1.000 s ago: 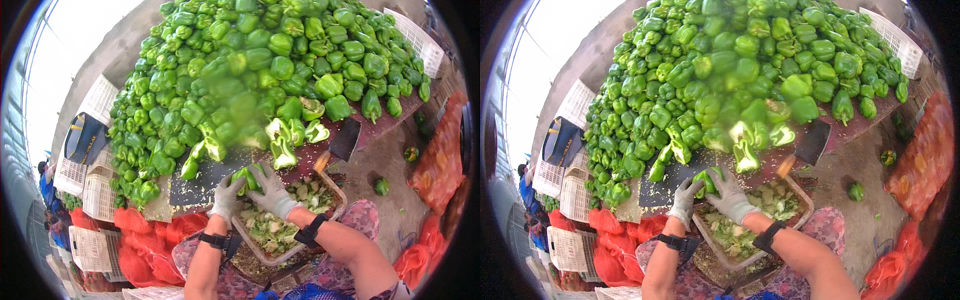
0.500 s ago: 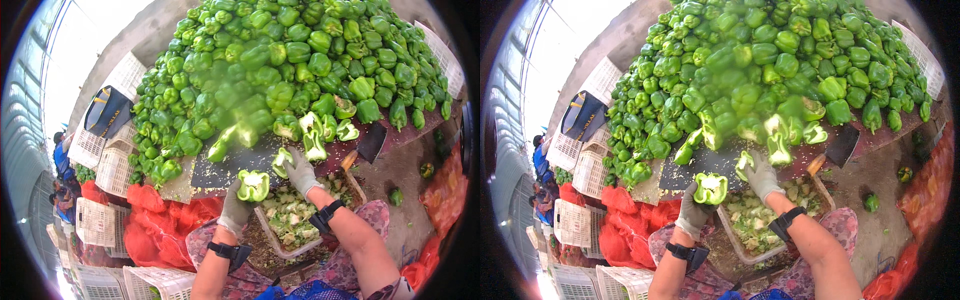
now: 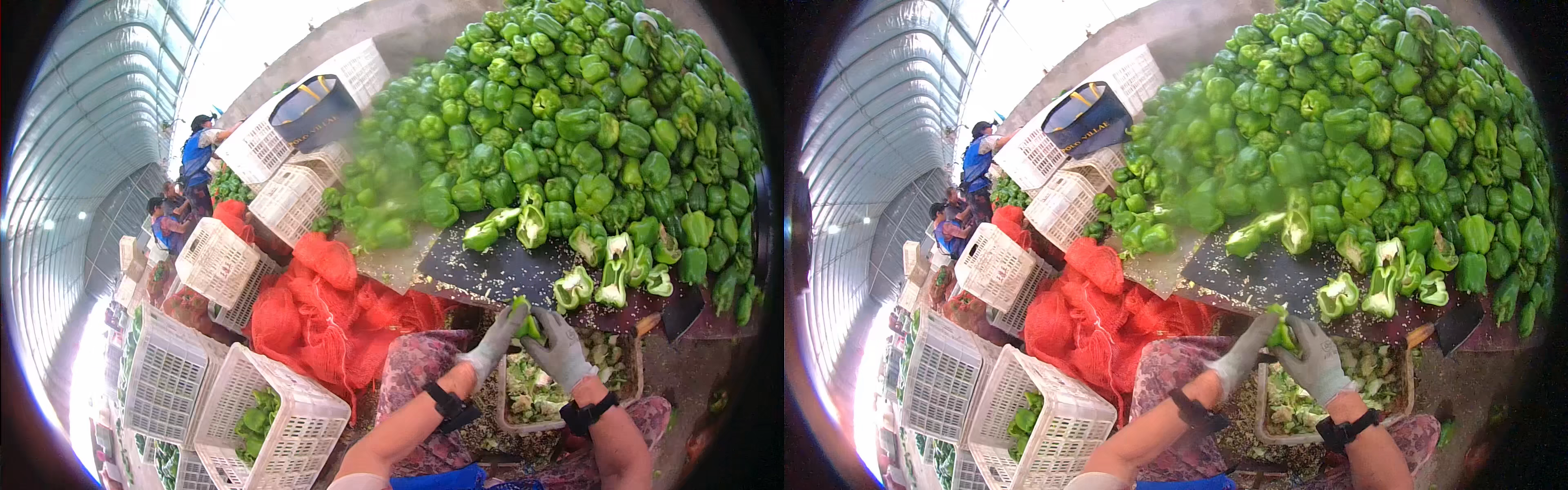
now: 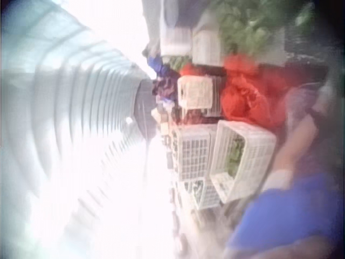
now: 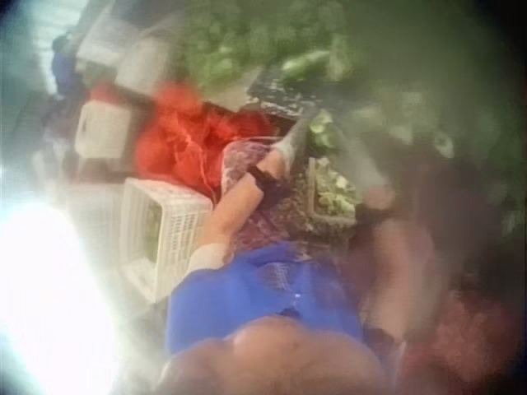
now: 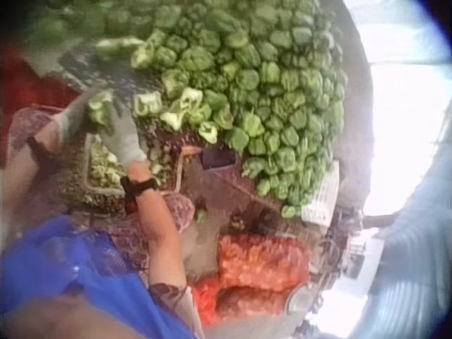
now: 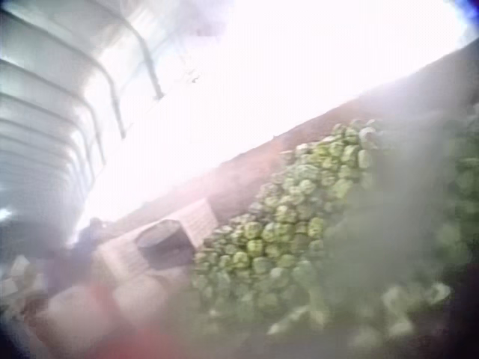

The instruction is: The person processes green bell peppers by removing the stems and seeds by hand and then slicing them using a large knife on a wooden surface.

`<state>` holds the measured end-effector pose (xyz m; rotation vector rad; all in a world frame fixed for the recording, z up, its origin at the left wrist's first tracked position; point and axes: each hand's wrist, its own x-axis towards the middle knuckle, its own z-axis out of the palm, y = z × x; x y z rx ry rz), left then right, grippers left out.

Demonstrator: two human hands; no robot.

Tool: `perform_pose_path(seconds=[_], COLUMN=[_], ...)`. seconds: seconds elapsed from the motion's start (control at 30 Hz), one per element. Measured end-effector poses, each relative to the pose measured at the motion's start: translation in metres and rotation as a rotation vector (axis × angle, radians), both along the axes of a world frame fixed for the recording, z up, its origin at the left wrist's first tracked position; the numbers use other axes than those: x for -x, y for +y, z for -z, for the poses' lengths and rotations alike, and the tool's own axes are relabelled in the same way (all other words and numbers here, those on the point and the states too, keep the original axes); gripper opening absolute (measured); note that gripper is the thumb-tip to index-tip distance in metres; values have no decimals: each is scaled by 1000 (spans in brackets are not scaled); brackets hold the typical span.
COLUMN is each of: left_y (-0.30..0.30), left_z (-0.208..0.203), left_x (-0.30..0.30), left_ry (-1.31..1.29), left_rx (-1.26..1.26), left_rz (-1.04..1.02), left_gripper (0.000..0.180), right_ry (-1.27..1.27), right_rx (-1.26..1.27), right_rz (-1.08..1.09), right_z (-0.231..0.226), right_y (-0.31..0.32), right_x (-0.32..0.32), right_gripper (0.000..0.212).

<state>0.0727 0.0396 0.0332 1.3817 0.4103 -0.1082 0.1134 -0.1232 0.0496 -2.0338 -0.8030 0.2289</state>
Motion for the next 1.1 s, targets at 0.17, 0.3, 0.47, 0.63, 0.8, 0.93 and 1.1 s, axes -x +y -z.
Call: perform_pose_path(seconds=[0.17, 0.3, 0.47, 0.63, 0.8, 0.93, 1.1], left_y=[-21, -19, 4, -8, -11, -13, -10], left_z=[23, 24, 54, 48, 56, 56, 59], left_x=[9, 13, 18, 25, 28, 26, 25], left_ry=[-207, -150, -39, -7, -137, -163, 1], left_rx=[-120, 225, 756, 569, 216, -23, 263], left_rz=[-131, -276, -211, -252, -202, -142, -342], left_gripper=[78, 62, 34, 45, 106, 93, 74], right_ry=[50, 276, 717, 266, 276, 357, 445], right_rx=[-133, -289, -330, -72, -109, -102, -251], right_rz=[114, -22, -201, -156, -40, -21, -93], right_z=[30, 32, 13, 13, 26, 29, 42], right_y=[2, -1, -5, -6, -4, -2, 8], right_x=[14, 15, 19, 22, 27, 22, 24], right_gripper=[58, 63, 68, 68, 69, 70, 71])
